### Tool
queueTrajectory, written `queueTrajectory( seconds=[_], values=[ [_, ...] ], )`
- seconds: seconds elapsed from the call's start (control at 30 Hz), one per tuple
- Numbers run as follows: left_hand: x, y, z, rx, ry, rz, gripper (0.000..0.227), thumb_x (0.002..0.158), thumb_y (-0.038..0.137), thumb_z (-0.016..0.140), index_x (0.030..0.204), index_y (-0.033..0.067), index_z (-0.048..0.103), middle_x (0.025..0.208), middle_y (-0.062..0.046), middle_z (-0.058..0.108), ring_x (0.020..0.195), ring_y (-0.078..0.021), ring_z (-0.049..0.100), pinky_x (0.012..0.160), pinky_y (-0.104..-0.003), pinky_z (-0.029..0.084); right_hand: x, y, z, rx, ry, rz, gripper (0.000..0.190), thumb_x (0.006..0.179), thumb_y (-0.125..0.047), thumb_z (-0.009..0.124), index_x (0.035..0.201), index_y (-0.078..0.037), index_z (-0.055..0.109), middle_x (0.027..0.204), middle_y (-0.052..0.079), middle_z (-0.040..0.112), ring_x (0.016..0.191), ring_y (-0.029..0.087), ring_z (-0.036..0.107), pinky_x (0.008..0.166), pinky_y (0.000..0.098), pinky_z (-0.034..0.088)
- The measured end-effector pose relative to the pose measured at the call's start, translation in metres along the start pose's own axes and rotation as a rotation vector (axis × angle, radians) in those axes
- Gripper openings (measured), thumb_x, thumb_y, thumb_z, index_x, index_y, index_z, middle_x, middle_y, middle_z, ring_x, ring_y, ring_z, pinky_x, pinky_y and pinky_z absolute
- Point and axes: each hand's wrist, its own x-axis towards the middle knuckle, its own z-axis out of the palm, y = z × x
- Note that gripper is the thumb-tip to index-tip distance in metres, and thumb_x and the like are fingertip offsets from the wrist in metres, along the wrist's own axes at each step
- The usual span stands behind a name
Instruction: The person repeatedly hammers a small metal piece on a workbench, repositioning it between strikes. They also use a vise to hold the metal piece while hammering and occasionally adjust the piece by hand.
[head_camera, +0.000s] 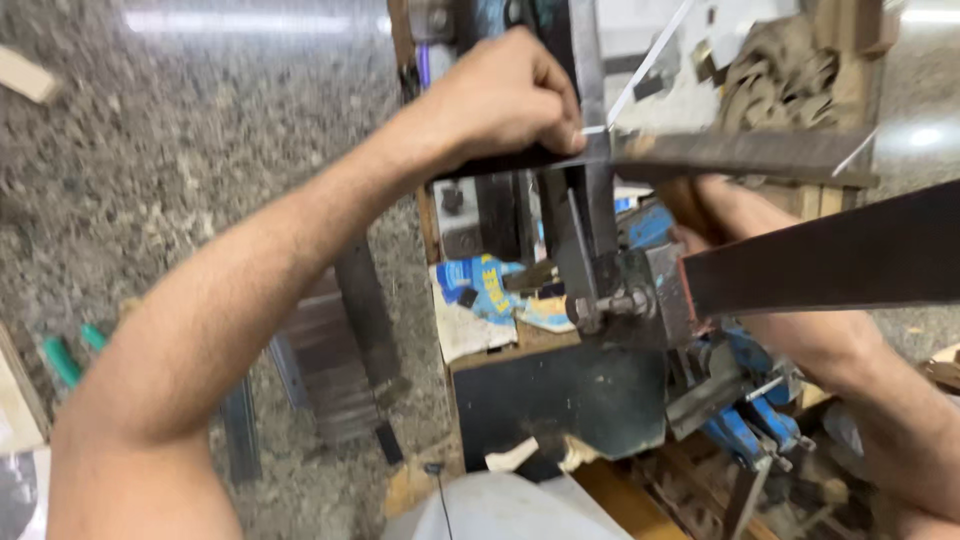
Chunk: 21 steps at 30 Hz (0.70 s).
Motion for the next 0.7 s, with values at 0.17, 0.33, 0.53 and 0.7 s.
queueTrajectory(
  seconds=[0.17, 0.33, 0.53, 0.7],
  values=[
    [-0.004, -0.002, 0.002, 0.024, 0.063, 0.083, 0.019, 0.07, 0.024, 0.084, 0.085, 0.0124, 0.084, 0.079, -0.005, 0.08, 0.073, -0.0147, 0.076, 0.071, -0.031, 0.057, -0.044, 0.059, 0.022, -0.162, 0.145, -0.158, 0.041, 0.101, -0.023, 0.063, 0.137, -0.007, 0.054, 0.096, 0.014, 0.07, 0.084, 0.025, 0.069, 0.074, 0.0363, 0.055],
    [-0.042, -0.002, 0.011, 0.035, 0.206, 0.326, 0.02, 0.085, 0.026, 0.082, 0.098, 0.0109, 0.082, 0.086, -0.004, 0.08, 0.079, -0.0135, 0.076, 0.074, -0.031, 0.058, -0.116, 0.103, 0.096, 0.309, 0.133, 0.551, 0.062, 0.098, -0.028, 0.064, 0.156, -0.011, 0.049, 0.09, 0.003, 0.066, 0.055, 0.019, 0.062, 0.048, 0.0352, 0.054],
    [-0.186, -0.005, 0.048, 0.05, 0.454, 0.342, 0.023, 0.091, 0.019, 0.081, 0.111, 0.0089, 0.077, 0.095, -0.004, 0.077, 0.081, -0.0115, 0.075, 0.07, -0.026, 0.059, -0.194, 0.132, 0.216, 0.965, -0.001, 0.641, 0.069, 0.087, -0.02, 0.07, 0.153, -0.016, 0.048, 0.066, 0.003, 0.056, 0.045, 0.014, 0.05, 0.036, 0.0329, 0.039],
    [-0.285, -0.012, 0.122, 0.299, 0.555, 0.349, 0.019, 0.088, 0.015, 0.084, 0.105, 0.0094, 0.077, 0.089, -0.005, 0.072, 0.078, -0.018, 0.07, 0.067, -0.03, 0.054, -0.214, 0.161, 0.26, 0.543, 0.219, 0.289, 0.05, 0.097, -0.02, 0.072, 0.142, -0.003, 0.06, 0.093, 0.001, 0.07, 0.068, 0.017, 0.06, 0.059, 0.0343, 0.052]
  ],
)
